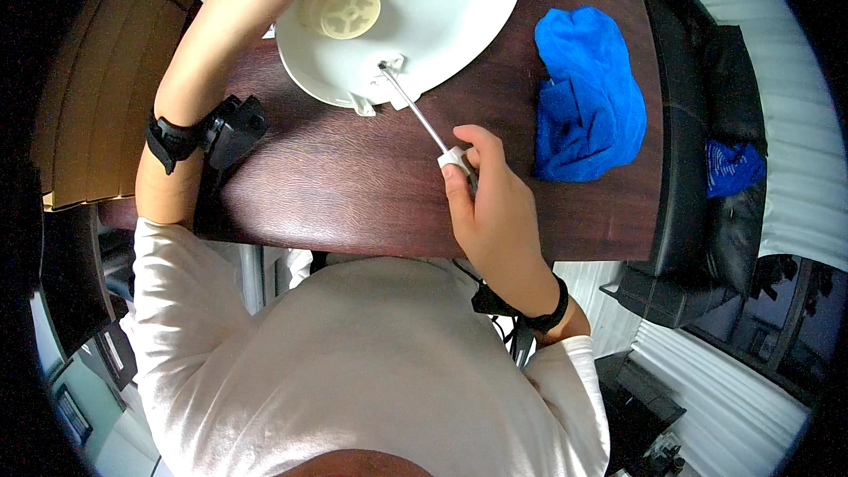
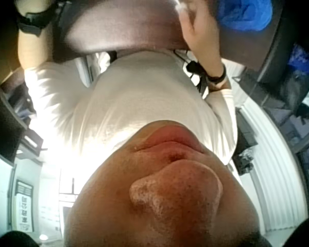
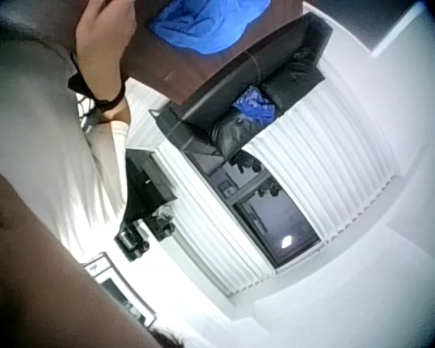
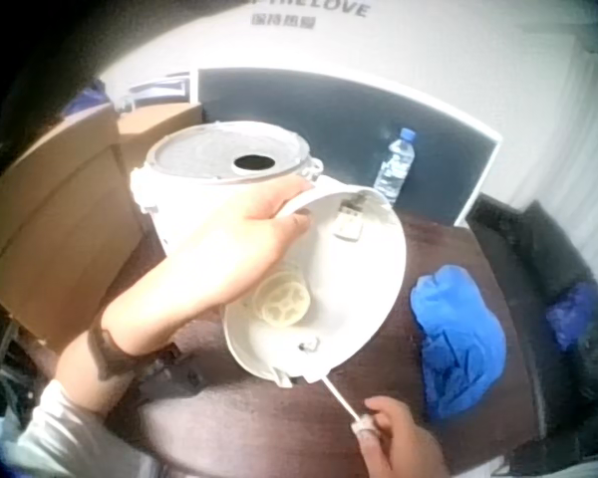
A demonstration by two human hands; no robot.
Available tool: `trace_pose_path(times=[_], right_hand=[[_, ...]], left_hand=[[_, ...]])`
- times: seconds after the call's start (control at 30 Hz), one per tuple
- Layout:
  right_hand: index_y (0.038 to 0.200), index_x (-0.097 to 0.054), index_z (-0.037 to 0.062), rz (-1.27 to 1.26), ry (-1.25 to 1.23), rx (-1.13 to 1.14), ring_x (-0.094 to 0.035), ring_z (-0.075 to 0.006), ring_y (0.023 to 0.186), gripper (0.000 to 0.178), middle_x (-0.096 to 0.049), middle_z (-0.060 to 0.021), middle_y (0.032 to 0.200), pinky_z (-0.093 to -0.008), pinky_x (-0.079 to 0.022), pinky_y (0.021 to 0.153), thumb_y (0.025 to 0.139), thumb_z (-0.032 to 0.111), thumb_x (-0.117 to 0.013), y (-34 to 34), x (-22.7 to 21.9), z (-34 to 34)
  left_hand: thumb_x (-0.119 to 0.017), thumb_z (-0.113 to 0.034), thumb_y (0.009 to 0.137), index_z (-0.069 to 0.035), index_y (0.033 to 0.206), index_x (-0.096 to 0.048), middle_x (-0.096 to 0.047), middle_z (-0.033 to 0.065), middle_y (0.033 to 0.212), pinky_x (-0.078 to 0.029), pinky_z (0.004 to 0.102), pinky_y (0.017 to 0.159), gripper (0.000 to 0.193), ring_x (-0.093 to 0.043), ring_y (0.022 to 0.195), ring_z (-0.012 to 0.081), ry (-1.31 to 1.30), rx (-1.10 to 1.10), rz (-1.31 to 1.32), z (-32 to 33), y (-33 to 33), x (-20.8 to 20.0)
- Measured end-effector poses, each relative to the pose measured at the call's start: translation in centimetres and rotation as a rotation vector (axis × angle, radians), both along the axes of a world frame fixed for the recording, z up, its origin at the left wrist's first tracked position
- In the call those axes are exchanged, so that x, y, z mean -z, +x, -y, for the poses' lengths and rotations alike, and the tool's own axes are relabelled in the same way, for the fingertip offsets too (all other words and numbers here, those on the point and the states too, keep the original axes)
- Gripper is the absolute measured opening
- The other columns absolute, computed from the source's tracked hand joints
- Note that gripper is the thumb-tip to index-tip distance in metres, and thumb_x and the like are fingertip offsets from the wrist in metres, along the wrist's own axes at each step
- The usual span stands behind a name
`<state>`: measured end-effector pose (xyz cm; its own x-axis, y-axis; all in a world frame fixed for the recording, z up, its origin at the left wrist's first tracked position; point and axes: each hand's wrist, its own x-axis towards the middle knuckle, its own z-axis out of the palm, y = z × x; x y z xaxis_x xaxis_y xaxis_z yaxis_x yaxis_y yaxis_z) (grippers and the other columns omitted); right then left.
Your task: The person uses a screwdriver to remove screws from a white plastic appliance lid. They then remove a central plastic component and wipe it with a blue cloth.
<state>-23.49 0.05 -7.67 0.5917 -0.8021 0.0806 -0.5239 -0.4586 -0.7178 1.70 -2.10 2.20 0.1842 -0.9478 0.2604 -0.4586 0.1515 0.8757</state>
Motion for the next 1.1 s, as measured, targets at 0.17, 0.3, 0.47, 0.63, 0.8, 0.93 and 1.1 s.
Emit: trace_pose_path(times=[0.17, 0.3, 0.47, 0.63, 0.8, 0.93, 1.1], right_hand=[[0.112, -0.052, 0.0059, -0.051, -0.144, 0.048, -0.065, -0.0313, 0.081, 0.029, -0.063, -0.0196, 0.090, -0.0360, -0.050, 0.069, 0.084, 0.010, -0.062, 0.1, -0.7, -0.1], [0.110, -0.055, 0.0045, 0.100, -0.003, -0.002, -0.065, -0.0234, 0.075, 0.028, -0.065, -0.0150, 0.090, -0.0314, -0.049, 0.064, 0.083, 0.008, -0.063, -0.9, 0.9, 0.8], [0.116, -0.053, 0.0010, 0.286, 0.705, 0.062, -0.055, -0.0097, 0.060, 0.028, -0.062, -0.0091, 0.091, -0.0214, -0.041, 0.047, 0.089, 0.008, -0.054, -1.6, 0.4, 1.1], [0.120, -0.046, -0.0051, 0.484, 1.041, 0.097, -0.049, -0.0102, 0.055, 0.031, -0.057, -0.0137, 0.091, -0.0201, -0.035, 0.039, 0.093, 0.010, -0.044, -1.7, 0.8, 0.4], [0.121, -0.044, -0.0046, 0.598, 1.212, 0.105, -0.050, -0.0110, 0.055, 0.032, -0.055, -0.0141, 0.091, -0.0206, -0.035, 0.037, 0.095, 0.014, -0.042, -1.5, 1.0, -0.1], [0.124, -0.041, -0.0015, 0.663, 1.298, 0.079, -0.052, -0.0112, 0.059, 0.033, -0.055, -0.0120, 0.093, -0.0211, -0.035, 0.037, 0.096, 0.017, -0.042, -1.7, 1.5, -0.7], [0.123, -0.042, 0.0037, 0.730, 1.443, 0.112, -0.050, -0.0106, 0.059, 0.030, -0.055, -0.0096, 0.095, -0.0209, -0.033, 0.037, 0.098, 0.019, -0.040, -1.2, 0.7, -1.7]], left_hand=[[-0.044, -0.012, 0.091, 0.001, 0.109, -0.057, -0.062, 0.0119, 0.096, -0.044, 0.0303, 0.083, 0.026, -0.057, 0.092, 0.0192, -0.061, 0.029, -0.001, 0.2, 0.3, 0.6], [-0.044, -0.012, 0.091, 0.001, 0.109, -0.057, -0.062, 0.0119, 0.095, -0.044, 0.0304, 0.083, 0.026, -0.057, 0.092, 0.0192, -0.103, 0.015, 0.048, -0.1, -0.1, 0.7], [-0.045, -0.012, 0.090, 0.001, 0.109, -0.057, -0.062, 0.0122, 0.097, -0.044, 0.0307, 0.084, 0.027, -0.058, 0.093, 0.0194, 0.017, -0.020, 0.023, 1.5, 0.6, 1.3], [-0.046, -0.013, 0.089, 0.003, 0.111, -0.058, -0.063, 0.0127, 0.100, -0.044, 0.0304, 0.085, 0.029, -0.058, 0.095, 0.0197, -0.003, 0.004, -0.024, 1.9, 0.9, 2.0], [-0.046, -0.013, 0.090, 0.003, 0.111, -0.058, -0.063, 0.0127, 0.100, -0.044, 0.0302, 0.085, 0.029, -0.058, 0.095, 0.0196, 0.028, -0.023, -0.021, 1.8, 0.5, 1.7], [-0.046, -0.014, 0.090, 0.003, 0.111, -0.058, -0.063, 0.0127, 0.100, -0.044, 0.0300, 0.085, 0.029, -0.058, 0.095, 0.0195, 0.027, -0.029, -0.017, 1.8, 0.4, 1.8], [-0.046, -0.014, 0.091, 0.003, 0.112, -0.057, -0.063, 0.0130, 0.101, -0.044, 0.0303, 0.086, 0.029, -0.058, 0.095, 0.0197, 0.008, -0.031, 0.001, 1.8, 0.6, 2.1]])
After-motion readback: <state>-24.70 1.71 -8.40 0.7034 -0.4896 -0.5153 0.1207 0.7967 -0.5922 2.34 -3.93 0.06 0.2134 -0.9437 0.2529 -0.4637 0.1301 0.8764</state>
